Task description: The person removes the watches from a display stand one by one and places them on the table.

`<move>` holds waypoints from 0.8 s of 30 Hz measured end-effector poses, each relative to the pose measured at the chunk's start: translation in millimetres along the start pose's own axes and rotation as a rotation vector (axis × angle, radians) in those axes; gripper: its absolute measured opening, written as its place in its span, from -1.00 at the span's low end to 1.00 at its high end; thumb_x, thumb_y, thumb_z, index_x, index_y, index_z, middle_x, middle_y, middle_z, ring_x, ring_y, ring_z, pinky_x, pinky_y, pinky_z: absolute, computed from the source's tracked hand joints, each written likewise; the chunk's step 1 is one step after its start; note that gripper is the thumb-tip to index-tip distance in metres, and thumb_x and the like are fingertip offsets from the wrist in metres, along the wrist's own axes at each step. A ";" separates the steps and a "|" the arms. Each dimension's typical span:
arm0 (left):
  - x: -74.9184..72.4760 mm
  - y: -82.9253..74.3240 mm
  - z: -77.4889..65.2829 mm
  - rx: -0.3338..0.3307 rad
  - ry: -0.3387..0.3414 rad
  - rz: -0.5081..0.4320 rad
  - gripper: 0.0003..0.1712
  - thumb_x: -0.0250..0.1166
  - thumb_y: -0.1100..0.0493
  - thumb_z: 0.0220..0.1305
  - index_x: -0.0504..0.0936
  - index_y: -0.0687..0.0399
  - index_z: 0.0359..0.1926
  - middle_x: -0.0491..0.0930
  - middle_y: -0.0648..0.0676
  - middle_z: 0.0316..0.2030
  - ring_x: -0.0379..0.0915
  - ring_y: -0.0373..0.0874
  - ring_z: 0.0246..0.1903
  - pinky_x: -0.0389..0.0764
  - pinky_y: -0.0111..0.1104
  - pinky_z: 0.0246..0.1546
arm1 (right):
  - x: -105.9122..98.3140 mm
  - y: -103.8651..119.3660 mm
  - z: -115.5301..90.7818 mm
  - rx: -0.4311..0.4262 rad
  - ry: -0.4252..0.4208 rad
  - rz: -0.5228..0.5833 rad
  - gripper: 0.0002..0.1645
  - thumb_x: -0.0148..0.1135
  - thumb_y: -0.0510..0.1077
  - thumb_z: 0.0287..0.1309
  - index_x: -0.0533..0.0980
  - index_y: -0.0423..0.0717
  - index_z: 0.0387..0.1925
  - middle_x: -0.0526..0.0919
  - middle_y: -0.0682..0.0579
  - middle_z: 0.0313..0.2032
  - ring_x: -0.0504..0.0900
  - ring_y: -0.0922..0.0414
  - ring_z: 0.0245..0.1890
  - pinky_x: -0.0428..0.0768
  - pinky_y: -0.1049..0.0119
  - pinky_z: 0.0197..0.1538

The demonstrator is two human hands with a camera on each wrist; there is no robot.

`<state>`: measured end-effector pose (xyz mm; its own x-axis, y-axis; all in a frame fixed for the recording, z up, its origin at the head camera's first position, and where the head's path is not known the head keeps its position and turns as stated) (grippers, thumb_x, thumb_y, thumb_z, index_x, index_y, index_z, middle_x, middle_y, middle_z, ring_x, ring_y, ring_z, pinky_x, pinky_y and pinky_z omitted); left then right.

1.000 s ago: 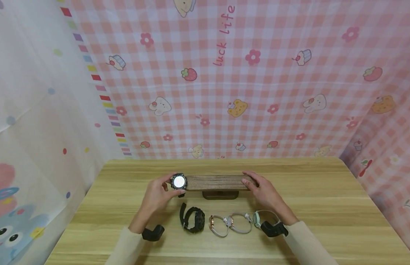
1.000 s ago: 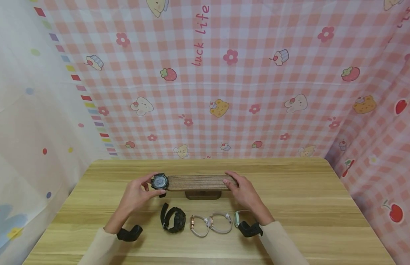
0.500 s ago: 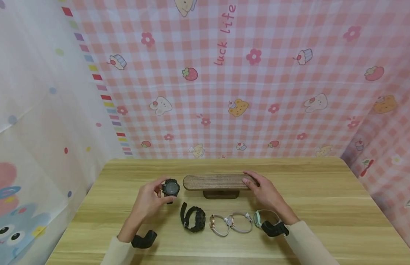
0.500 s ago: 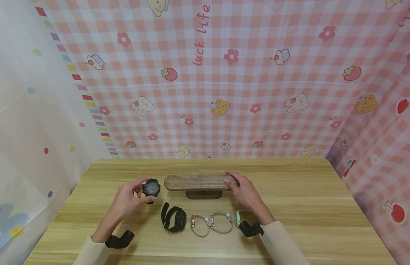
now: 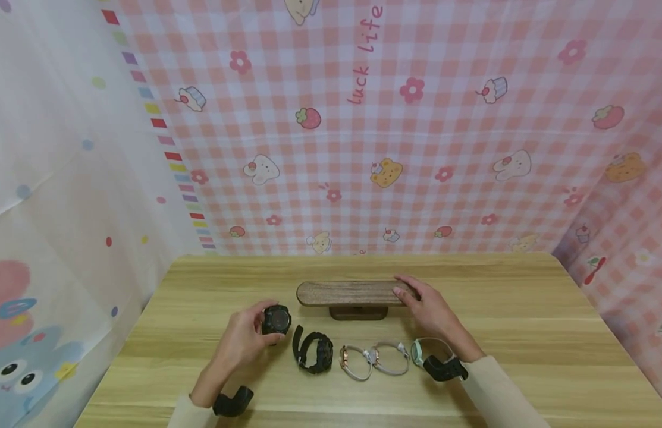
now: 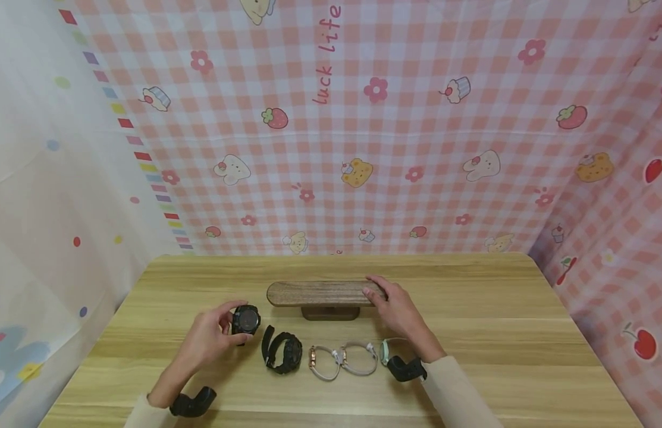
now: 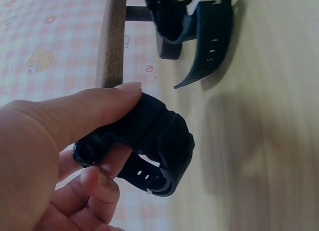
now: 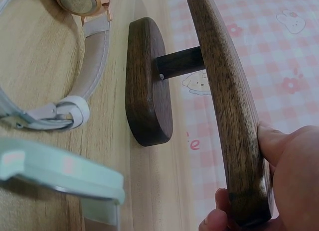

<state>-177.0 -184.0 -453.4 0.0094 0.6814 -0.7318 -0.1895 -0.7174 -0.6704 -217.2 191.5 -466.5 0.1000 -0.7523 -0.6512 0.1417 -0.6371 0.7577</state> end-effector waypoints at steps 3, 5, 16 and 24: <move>1.8 0.7 -3.2 -0.008 0.008 0.013 -0.21 0.63 0.30 -0.17 0.57 0.20 0.18 0.46 -0.01 -0.58 0.30 -0.25 -0.60 0.38 -0.44 -0.57 | 0.2 0.3 0.1 -0.011 -0.004 -0.011 -0.41 0.03 0.09 0.47 0.34 -0.07 0.40 0.40 -0.27 0.33 0.35 -0.27 0.34 0.32 -0.24 0.30; 2.3 1.2 -4.8 -0.012 0.009 0.018 -0.22 0.62 0.32 -0.18 0.58 0.20 0.18 0.45 -0.03 -0.59 0.29 -0.25 -0.61 0.38 -0.44 -0.57 | 0.3 0.8 -0.2 -0.011 -0.005 -0.007 -0.41 0.04 0.08 0.47 0.35 -0.06 0.40 0.40 -0.27 0.33 0.35 -0.26 0.34 0.32 -0.24 0.30; 5.2 1.9 -14.5 0.010 0.030 0.070 -0.23 0.62 0.37 -0.22 0.59 0.22 0.14 0.47 -0.07 -0.55 0.29 -0.29 -0.61 0.42 -0.46 -0.55 | -0.8 1.8 -0.5 -0.016 -0.011 -0.017 -0.40 0.03 0.10 0.47 0.35 -0.08 0.40 0.39 -0.27 0.34 0.32 -0.27 0.35 0.29 -0.24 0.32; 11.8 5.4 -22.0 0.006 0.054 0.074 -0.23 0.60 0.39 -0.23 0.59 0.24 0.14 0.45 -0.08 -0.56 0.27 -0.32 -0.64 0.41 -0.47 -0.57 | -1.1 1.4 -0.7 -0.010 -0.006 -0.009 -0.40 0.03 0.11 0.47 0.35 -0.06 0.40 0.39 -0.26 0.35 0.32 -0.27 0.35 0.30 -0.24 0.32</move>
<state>-156.3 -183.1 -468.3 0.0478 0.6174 -0.7852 -0.1974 -0.7648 -0.6133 -216.5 191.6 -464.7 0.0928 -0.7475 -0.6578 0.1521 -0.6422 0.7513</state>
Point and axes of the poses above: each hand's wrist, its own z-axis towards the middle knuckle, its own x-axis out of the palm, y = z × x, the point moved 1 cm from there along z, towards the middle knuckle
